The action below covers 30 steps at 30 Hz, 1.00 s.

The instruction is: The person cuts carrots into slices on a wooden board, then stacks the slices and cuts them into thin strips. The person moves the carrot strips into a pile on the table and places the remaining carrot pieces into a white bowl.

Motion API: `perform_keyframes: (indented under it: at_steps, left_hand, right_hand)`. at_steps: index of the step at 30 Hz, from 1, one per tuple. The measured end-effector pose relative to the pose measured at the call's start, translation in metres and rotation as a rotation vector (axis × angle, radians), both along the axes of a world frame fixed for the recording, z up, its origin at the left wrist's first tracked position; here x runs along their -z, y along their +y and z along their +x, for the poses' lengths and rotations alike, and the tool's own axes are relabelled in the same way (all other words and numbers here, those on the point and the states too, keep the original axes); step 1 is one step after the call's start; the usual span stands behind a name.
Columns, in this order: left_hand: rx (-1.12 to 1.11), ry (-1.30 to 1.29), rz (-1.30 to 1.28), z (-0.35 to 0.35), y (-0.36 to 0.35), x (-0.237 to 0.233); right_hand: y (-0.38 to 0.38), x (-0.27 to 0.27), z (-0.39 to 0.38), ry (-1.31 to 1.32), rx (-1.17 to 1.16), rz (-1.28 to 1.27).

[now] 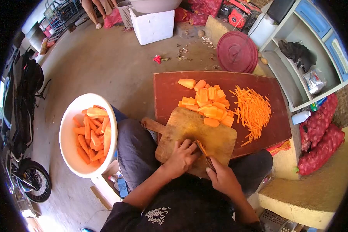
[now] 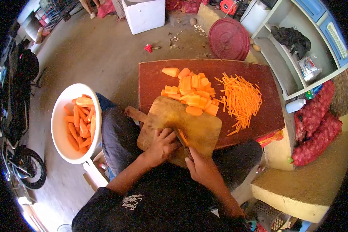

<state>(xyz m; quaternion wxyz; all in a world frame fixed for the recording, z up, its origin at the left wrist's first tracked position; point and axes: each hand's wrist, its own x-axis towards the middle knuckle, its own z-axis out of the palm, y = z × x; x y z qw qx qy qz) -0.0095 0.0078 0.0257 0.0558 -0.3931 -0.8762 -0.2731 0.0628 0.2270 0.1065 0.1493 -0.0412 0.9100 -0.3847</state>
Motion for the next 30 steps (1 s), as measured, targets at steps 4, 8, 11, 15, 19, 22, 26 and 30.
perform_keyframes:
  at_steps: [4, 8, 11, 15, 19, 22, 26, 30]
  left_hand:
    - [0.009, 0.059, -0.045, -0.002, -0.001, -0.002]
    - [0.004, 0.057, -0.060, 0.000, -0.002, -0.001]
    - [-0.006, 0.060, -0.069, 0.001, -0.002, -0.001]
    - [-0.014, 0.093, -0.045, -0.001, 0.000, 0.002]
    - [-0.016, 0.091, -0.011, -0.001, 0.001, 0.002]
    - [0.003, 0.095, 0.031, -0.004, 0.001, 0.006]
    - [-0.008, 0.071, 0.072, 0.000, 0.002, 0.010]
    - [-0.010, 0.138, 0.075, 0.000, -0.002, 0.010]
  right_hand:
    - [0.001, 0.007, -0.008, 0.093, -0.022, -0.045]
    - [0.000, -0.018, 0.006, -0.060, -0.015, -0.037]
    - [0.001, -0.011, 0.005, -0.036, -0.006, -0.042]
    - [0.002, 0.004, -0.002, 0.088, -0.036, -0.059]
    - [0.000, 0.000, -0.005, 0.092, -0.050, -0.069]
    - [-0.005, -0.009, -0.008, 0.040, -0.052, -0.015]
    - [-0.005, 0.014, -0.011, 0.123, -0.035, -0.039]
    - [-0.004, -0.006, -0.005, 0.065, 0.000, -0.114]
